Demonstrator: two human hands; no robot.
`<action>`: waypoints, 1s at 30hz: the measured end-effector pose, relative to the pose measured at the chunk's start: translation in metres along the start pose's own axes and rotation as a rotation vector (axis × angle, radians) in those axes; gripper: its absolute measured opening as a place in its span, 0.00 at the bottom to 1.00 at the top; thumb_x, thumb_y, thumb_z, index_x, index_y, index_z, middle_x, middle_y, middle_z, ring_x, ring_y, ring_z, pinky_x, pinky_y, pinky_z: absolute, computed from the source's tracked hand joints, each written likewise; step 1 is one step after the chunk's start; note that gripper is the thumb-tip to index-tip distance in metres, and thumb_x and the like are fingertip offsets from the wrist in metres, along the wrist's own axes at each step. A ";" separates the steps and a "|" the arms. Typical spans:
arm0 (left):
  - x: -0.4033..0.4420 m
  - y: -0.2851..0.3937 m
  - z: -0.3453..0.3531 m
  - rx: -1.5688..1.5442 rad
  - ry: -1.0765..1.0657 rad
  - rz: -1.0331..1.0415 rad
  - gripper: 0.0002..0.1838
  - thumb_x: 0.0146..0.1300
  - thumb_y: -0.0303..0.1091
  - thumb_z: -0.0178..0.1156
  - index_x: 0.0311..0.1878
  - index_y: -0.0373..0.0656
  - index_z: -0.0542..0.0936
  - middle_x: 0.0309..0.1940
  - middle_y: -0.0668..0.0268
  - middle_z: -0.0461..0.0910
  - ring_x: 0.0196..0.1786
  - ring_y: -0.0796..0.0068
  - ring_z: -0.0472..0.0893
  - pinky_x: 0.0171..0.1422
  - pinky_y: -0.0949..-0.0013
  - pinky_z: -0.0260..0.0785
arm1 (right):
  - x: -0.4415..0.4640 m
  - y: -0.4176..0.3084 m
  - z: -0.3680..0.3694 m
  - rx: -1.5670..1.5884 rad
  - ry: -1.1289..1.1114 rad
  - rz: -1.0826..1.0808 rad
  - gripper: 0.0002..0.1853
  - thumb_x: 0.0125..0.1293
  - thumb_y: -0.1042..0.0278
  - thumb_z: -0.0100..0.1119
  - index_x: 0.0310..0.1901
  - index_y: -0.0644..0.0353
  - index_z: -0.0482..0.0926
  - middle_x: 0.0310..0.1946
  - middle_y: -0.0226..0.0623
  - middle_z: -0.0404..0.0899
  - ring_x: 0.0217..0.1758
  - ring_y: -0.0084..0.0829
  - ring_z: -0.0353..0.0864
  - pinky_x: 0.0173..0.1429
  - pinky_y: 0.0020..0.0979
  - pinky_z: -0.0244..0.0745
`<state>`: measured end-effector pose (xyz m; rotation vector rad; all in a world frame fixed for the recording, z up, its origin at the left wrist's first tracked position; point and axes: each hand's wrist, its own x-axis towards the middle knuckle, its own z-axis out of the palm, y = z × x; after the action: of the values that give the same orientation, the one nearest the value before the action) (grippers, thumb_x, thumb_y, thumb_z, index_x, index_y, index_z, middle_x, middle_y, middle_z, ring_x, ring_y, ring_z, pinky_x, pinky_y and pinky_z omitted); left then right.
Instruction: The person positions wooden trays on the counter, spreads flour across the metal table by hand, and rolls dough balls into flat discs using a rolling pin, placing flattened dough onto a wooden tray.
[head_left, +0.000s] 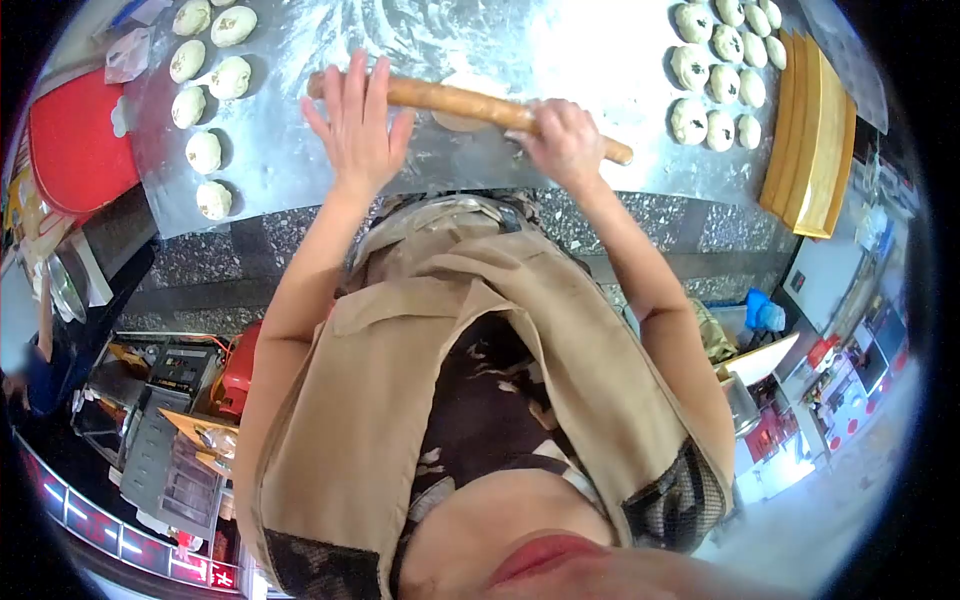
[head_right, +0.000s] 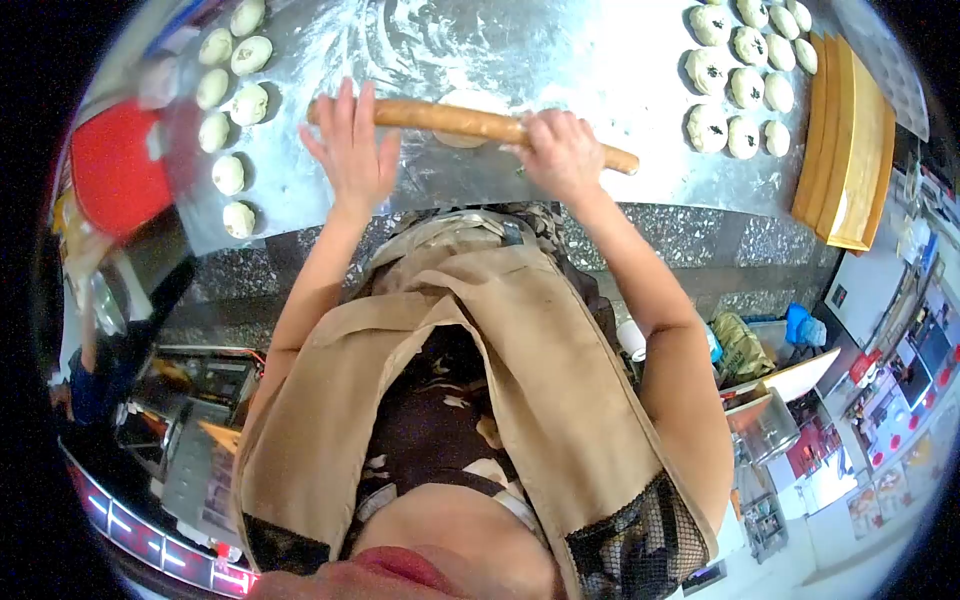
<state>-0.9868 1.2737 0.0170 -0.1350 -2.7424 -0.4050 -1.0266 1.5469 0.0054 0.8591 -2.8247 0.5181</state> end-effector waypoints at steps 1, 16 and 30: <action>0.007 -0.007 0.001 0.126 -0.173 -0.052 0.32 0.65 0.48 0.56 0.70 0.47 0.65 0.70 0.58 0.63 0.73 0.49 0.59 0.73 0.38 0.44 | -0.002 -0.007 0.011 0.002 -0.022 0.008 0.24 0.51 0.49 0.73 0.44 0.53 0.81 0.40 0.36 0.78 0.42 0.35 0.79 0.45 0.39 0.75; -0.037 -0.020 0.041 0.071 -0.276 -0.115 0.32 0.66 0.47 0.55 0.69 0.38 0.65 0.67 0.52 0.67 0.69 0.54 0.66 0.74 0.45 0.48 | 0.056 0.011 0.054 -0.134 0.007 0.236 0.30 0.66 0.45 0.51 0.63 0.57 0.70 0.68 0.55 0.62 0.72 0.56 0.57 0.71 0.62 0.50; 0.008 -0.039 0.047 0.125 -0.199 -0.144 0.31 0.66 0.48 0.54 0.68 0.42 0.68 0.71 0.55 0.63 0.72 0.55 0.62 0.75 0.48 0.49 | 0.120 0.019 0.057 -0.066 0.047 0.133 0.29 0.68 0.51 0.49 0.65 0.61 0.67 0.66 0.55 0.63 0.70 0.55 0.60 0.73 0.55 0.51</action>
<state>-1.0160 1.2512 -0.0322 0.0580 -2.9756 -0.2695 -1.1386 1.4797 -0.0251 0.6418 -2.8520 0.4524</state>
